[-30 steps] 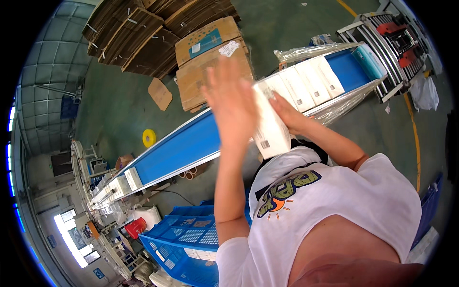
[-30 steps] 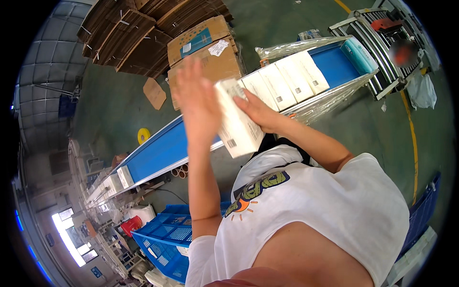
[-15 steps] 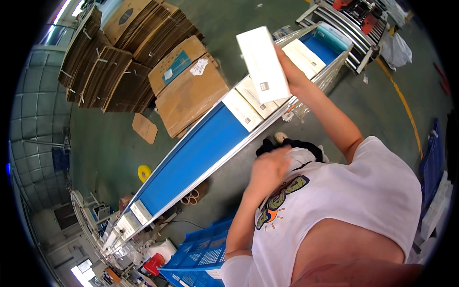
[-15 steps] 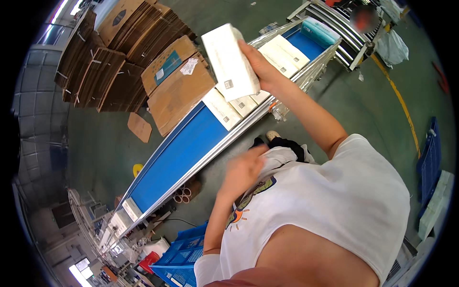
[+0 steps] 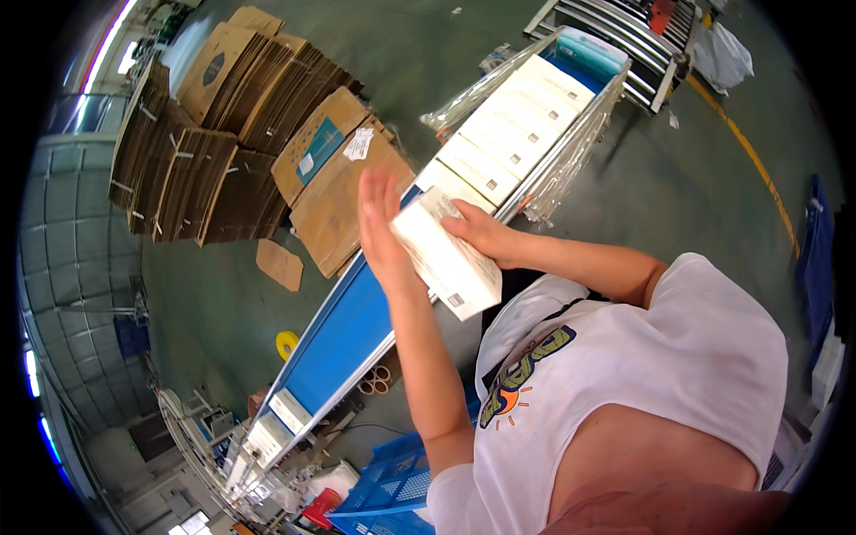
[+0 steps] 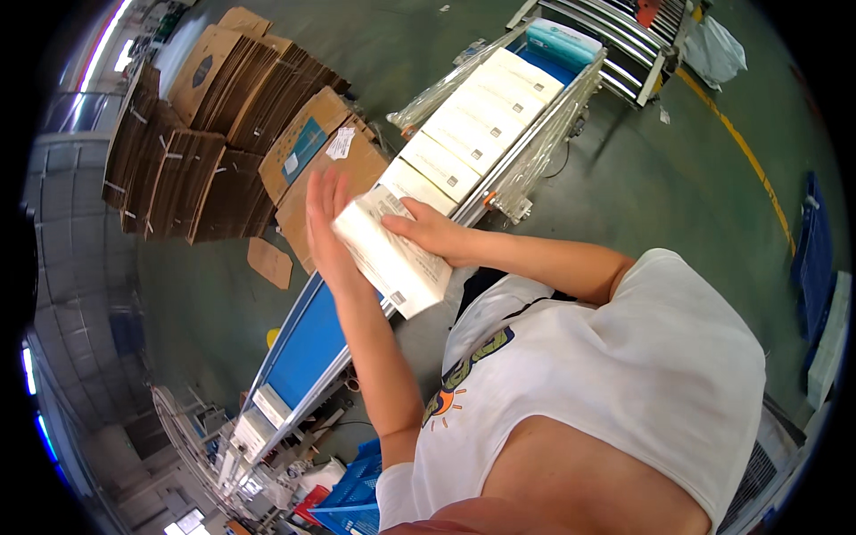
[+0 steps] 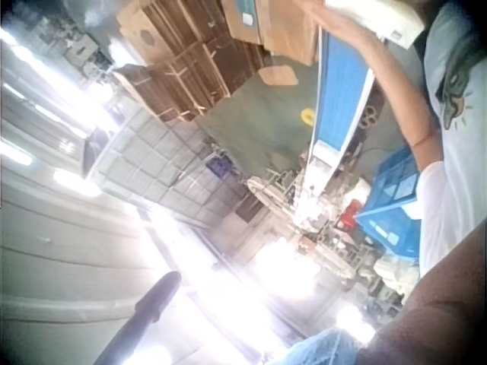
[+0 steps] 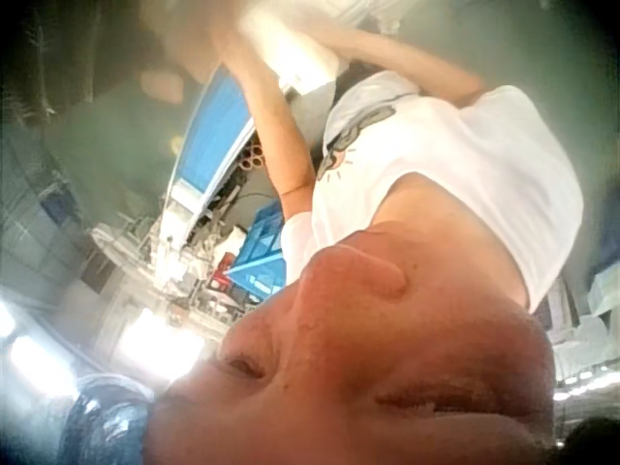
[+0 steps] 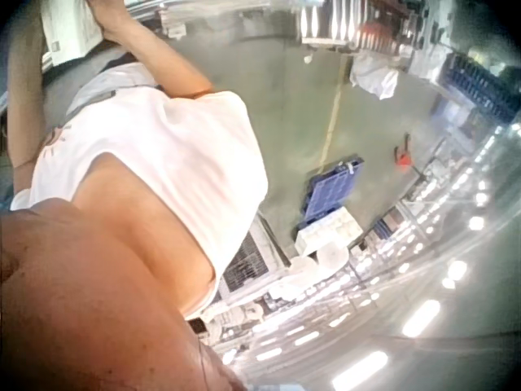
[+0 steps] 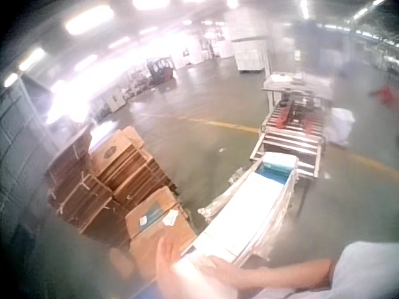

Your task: The person repeatedly picks up stacks of white rectangular boxes from a conveyor belt and places them into a blue plastic crate. The person arranges the boxes in neat rows within the crate, occasionally adjusting the stack to ensure alignment. The process is continuous, with the person moving between the conveyor and the crate to fill it.

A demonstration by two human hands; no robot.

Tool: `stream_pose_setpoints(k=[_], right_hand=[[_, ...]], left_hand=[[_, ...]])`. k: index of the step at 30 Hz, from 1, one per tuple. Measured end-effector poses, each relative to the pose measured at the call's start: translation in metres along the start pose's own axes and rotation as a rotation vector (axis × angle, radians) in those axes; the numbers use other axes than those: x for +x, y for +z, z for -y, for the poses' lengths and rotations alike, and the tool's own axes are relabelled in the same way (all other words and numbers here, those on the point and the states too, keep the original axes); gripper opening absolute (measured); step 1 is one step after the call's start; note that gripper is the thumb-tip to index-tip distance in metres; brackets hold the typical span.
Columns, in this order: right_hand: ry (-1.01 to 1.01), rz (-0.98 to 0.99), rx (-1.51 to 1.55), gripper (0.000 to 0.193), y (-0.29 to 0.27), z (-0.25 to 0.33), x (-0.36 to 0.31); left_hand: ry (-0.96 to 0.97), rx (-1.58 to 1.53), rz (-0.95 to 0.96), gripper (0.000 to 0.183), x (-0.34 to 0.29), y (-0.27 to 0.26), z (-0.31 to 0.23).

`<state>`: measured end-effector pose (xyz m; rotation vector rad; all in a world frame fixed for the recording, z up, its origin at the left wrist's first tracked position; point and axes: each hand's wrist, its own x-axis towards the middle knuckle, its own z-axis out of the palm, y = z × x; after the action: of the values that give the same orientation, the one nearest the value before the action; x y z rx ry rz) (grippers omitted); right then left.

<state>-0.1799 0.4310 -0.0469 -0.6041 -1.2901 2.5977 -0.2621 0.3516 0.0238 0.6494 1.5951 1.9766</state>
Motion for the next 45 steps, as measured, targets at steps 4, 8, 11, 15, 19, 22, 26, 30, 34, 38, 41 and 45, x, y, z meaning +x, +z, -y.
stream_pose_setpoints(k=[4,8,11,15,19,22,26,30,34,38,41,45], right_hand=[[-0.075,-0.069,-0.04,0.047,-0.029,0.03,0.023],[-0.313,0.019,-0.754,0.05,-0.054,0.03,0.014],[-0.349,0.138,-1.266,0.051,-0.07,0.037,0.02],[-0.552,-0.29,-1.432,0.041,-0.124,0.098,0.048],[-0.714,-0.57,-1.797,0.036,-0.271,0.165,0.091],[-0.293,-0.35,-1.57,0.045,-0.344,0.158,0.11],[0.057,-0.293,-1.312,0.063,-0.337,0.173,0.115],[0.072,-0.324,-1.278,0.084,-0.344,0.17,0.112],[0.111,-0.168,-1.297,0.086,-0.311,0.17,0.101],[0.105,0.021,-1.172,0.064,-0.24,0.133,0.091],[0.072,0.284,-1.312,0.057,-0.18,0.093,0.091],[0.085,0.474,-1.322,0.051,-0.066,0.045,0.075]], left_hand=[[-0.032,0.25,-0.051,0.062,-0.051,0.019,0.073],[-0.354,-0.24,0.004,0.064,-0.075,0.028,0.072],[-0.391,-0.269,0.024,0.058,-0.075,0.021,0.078],[-0.344,-0.062,-0.269,0.039,-0.055,-0.004,0.077],[-0.289,0.959,-0.301,0.049,-0.037,-0.024,0.057],[-0.279,1.121,-0.23,0.058,-0.023,-0.021,0.094],[-0.117,1.154,-0.028,0.047,-0.009,-0.011,0.154],[-0.56,0.761,0.02,0.046,-0.006,-0.036,0.114],[-0.501,0.455,-0.323,0.047,-0.025,-0.074,0.118],[-0.505,0.306,-0.407,0.05,-0.044,-0.114,0.112],[-0.5,0.613,-0.482,0.036,-0.069,-0.163,0.087],[-0.422,0.81,-0.723,0.036,-0.129,-0.241,0.05]])
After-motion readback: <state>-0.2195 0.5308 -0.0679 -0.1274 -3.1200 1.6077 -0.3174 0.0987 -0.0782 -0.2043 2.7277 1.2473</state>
